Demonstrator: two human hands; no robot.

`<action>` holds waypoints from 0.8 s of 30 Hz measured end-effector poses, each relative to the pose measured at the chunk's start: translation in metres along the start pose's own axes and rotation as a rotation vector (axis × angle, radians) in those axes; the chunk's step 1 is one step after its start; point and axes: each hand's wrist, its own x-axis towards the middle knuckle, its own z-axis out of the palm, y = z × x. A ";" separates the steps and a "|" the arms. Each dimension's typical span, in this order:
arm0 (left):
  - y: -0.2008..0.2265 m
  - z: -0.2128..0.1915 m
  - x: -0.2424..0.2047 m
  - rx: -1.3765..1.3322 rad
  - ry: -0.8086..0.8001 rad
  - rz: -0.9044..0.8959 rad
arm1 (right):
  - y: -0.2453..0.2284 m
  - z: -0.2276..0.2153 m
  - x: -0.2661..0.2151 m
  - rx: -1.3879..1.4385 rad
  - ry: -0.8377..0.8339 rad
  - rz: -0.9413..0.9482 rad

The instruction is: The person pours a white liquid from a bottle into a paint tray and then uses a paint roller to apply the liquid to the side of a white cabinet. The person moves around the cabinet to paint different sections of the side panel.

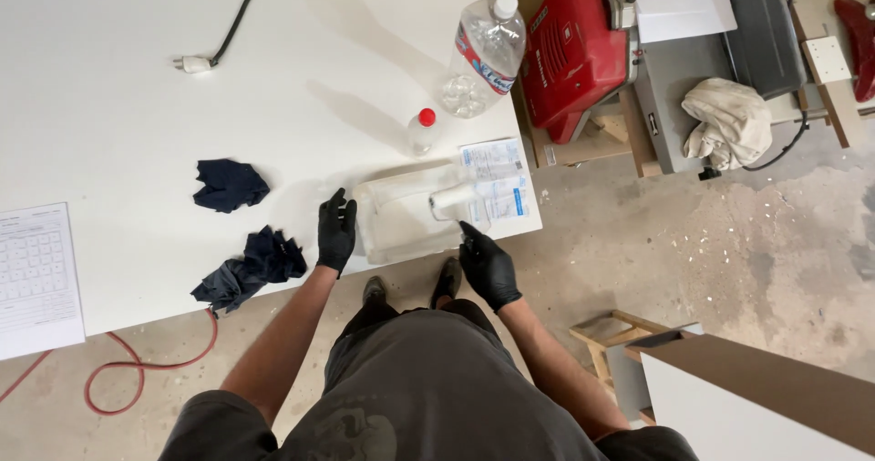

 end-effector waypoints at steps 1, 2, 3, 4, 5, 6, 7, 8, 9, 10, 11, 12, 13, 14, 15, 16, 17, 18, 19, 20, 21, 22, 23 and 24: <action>0.007 -0.006 -0.006 -0.537 0.016 -0.413 | -0.009 0.015 -0.009 -0.136 0.010 -0.170; -0.020 -0.011 0.001 -0.543 0.011 -0.424 | -0.008 0.042 -0.012 -0.148 0.007 -0.163; -0.047 -0.016 0.008 -0.260 -0.125 -0.340 | -0.007 0.069 -0.014 -0.249 0.009 -0.202; -0.073 -0.020 0.014 0.022 -0.259 -0.248 | -0.004 0.095 -0.017 -0.349 0.010 -0.241; -0.074 -0.022 0.017 0.015 -0.266 -0.256 | -0.002 0.116 -0.015 -0.360 0.005 -0.235; -0.074 -0.024 0.019 0.051 -0.332 -0.209 | 0.002 0.136 -0.013 -0.272 0.031 -0.192; -0.073 -0.026 0.021 0.089 -0.394 -0.163 | 0.006 0.156 -0.012 -0.182 0.055 -0.150; -0.073 -0.029 0.019 0.082 -0.398 -0.171 | 0.005 0.163 -0.011 -0.190 0.049 -0.146; -0.072 -0.030 0.022 0.142 -0.445 -0.132 | 0.005 0.170 -0.006 -0.226 0.059 -0.153; -0.071 -0.030 0.024 0.202 -0.492 -0.092 | 0.005 0.176 -0.002 -0.262 0.069 -0.160; -0.076 -0.030 0.024 0.198 -0.501 -0.092 | -0.005 0.167 0.003 -0.268 0.072 -0.153; -0.081 -0.030 0.025 0.191 -0.505 -0.077 | -0.015 0.159 0.008 -0.423 0.076 -0.260; -0.086 -0.029 0.027 0.185 -0.505 -0.058 | -0.025 0.150 0.016 -0.577 0.082 -0.371; -0.086 -0.028 0.025 0.181 -0.509 -0.054 | -0.029 0.149 0.016 -0.582 0.086 -0.369; -0.087 -0.028 0.024 0.178 -0.492 -0.034 | -0.035 0.148 0.018 -0.586 0.088 -0.353; -0.087 -0.028 0.022 0.174 -0.475 -0.013 | -0.039 0.148 0.020 -0.590 0.089 -0.338; -0.088 -0.029 0.021 0.173 -0.474 -0.015 | -0.035 0.158 0.018 -0.591 0.087 -0.340; -0.089 -0.030 0.020 0.185 -0.474 -0.003 | -0.029 0.167 0.017 -0.452 0.108 -0.233; -0.088 -0.028 0.023 0.196 -0.477 0.014 | -0.024 0.176 0.018 -0.314 0.135 -0.126; -0.092 -0.028 0.023 0.194 -0.479 0.018 | -0.022 0.180 0.017 -0.316 0.139 -0.125; -0.095 -0.027 0.024 0.202 -0.479 0.006 | -0.021 0.184 0.016 -0.216 0.031 0.026; -0.097 -0.025 0.026 0.211 -0.479 -0.006 | -0.019 0.188 0.016 -0.115 -0.076 0.176; -0.101 -0.024 0.027 0.209 -0.479 -0.002 | -0.017 0.188 0.016 -0.115 -0.073 0.174; -0.106 -0.022 0.028 0.198 -0.470 0.010 | -0.014 0.188 0.016 -0.094 -0.074 0.193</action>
